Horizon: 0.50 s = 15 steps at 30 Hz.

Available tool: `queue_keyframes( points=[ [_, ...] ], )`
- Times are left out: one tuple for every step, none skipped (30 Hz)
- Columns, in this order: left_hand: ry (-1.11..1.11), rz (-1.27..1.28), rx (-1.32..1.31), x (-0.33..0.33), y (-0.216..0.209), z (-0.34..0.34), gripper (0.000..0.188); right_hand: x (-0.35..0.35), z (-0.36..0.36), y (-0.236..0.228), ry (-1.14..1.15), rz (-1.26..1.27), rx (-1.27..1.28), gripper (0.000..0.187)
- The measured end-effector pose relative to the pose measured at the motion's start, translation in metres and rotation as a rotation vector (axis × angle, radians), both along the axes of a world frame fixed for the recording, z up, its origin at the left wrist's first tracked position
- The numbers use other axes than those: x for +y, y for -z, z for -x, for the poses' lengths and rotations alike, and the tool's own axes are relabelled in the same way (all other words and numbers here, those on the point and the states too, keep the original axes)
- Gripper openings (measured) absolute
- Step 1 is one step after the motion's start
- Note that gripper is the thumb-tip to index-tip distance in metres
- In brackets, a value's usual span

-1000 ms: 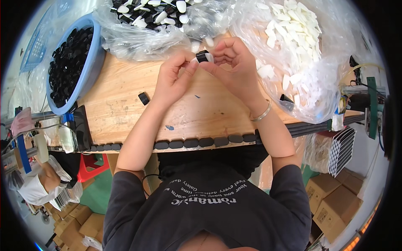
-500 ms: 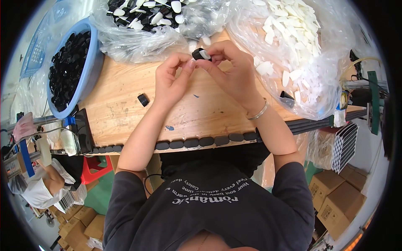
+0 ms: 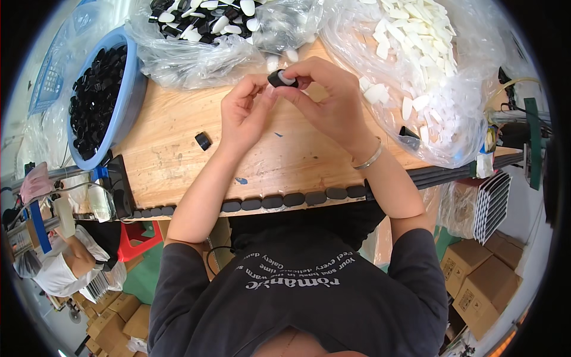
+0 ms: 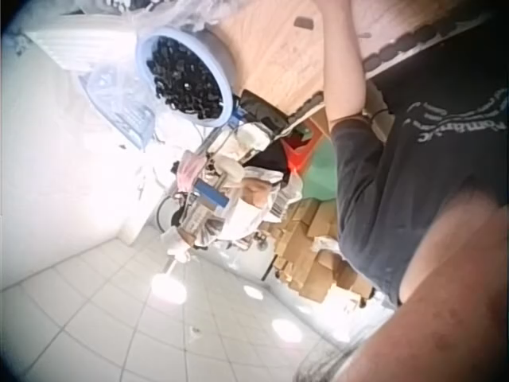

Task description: Assembling small black ring-shaped components with white inserts by hand at a workbench.

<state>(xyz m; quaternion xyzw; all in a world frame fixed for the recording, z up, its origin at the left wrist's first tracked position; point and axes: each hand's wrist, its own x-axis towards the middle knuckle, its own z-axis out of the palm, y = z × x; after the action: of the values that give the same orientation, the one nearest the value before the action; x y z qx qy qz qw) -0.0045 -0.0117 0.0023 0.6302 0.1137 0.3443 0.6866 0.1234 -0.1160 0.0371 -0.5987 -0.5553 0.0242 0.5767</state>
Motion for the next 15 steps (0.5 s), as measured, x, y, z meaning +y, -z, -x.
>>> queue_keyframes(
  points=[
    [-0.007,-0.095,0.027,0.003,0.001,0.001,0.006,0.0,-0.001,-0.001,-0.001,0.0,0.001,0.02],
    [-0.011,-0.188,0.054,0.006,0.002,0.002,0.007,0.0,-0.002,-0.001,-0.031,-0.006,-0.043,0.02],
    [-0.009,-0.188,0.056,0.009,0.002,0.003,0.007,-0.001,-0.002,-0.002,-0.061,-0.012,-0.088,0.02],
    [-0.022,-0.274,0.035,0.013,0.0,0.003,0.008,-0.001,-0.002,-0.004,-0.059,-0.011,-0.086,0.02],
    [-0.034,-0.359,0.015,0.014,0.0,0.003,0.008,-0.002,-0.002,-0.006,-0.061,-0.012,-0.072,0.02],
    [-0.03,-0.358,0.016,0.012,0.0,0.002,0.008,-0.003,-0.002,-0.006,-0.062,-0.013,-0.057,0.02],
    [-0.029,-0.26,-0.002,0.01,0.001,0.002,0.008,-0.003,-0.001,-0.005,-0.059,-0.012,-0.055,0.02],
    [-0.029,-0.163,-0.02,0.008,0.0,0.002,0.008,-0.002,0.0,-0.004,-0.068,-0.036,-0.037,0.02],
    [-0.029,-0.165,-0.019,0.009,0.0,0.001,0.008,-0.002,0.0,-0.003,-0.077,-0.06,-0.018,0.021],
    [-0.018,-0.22,-0.021,0.01,0.001,0.001,0.01,-0.002,-0.001,-0.003,-0.077,-0.061,-0.017,0.021],
    [-0.008,-0.274,-0.022,0.012,0.002,0.001,0.012,-0.003,-0.003,-0.002,-0.076,-0.048,-0.079,0.02],
    [-0.007,-0.275,-0.021,0.013,0.002,0.001,0.012,-0.003,-0.004,-0.002,-0.075,-0.035,-0.141,0.02],
    [-0.012,-0.354,-0.004,0.014,0.001,0.001,0.014,-0.004,-0.006,-0.002,-0.074,-0.036,-0.14,0.02],
    [-0.017,-0.432,0.012,0.015,0.0,0.001,0.016,-0.005,-0.006,-0.003,-0.09,-0.026,-0.184,0.019],
    [-0.015,-0.433,0.014,0.018,-0.001,0.001,0.016,-0.005,-0.007,-0.004,-0.106,-0.015,-0.229,0.018]
  ],
)
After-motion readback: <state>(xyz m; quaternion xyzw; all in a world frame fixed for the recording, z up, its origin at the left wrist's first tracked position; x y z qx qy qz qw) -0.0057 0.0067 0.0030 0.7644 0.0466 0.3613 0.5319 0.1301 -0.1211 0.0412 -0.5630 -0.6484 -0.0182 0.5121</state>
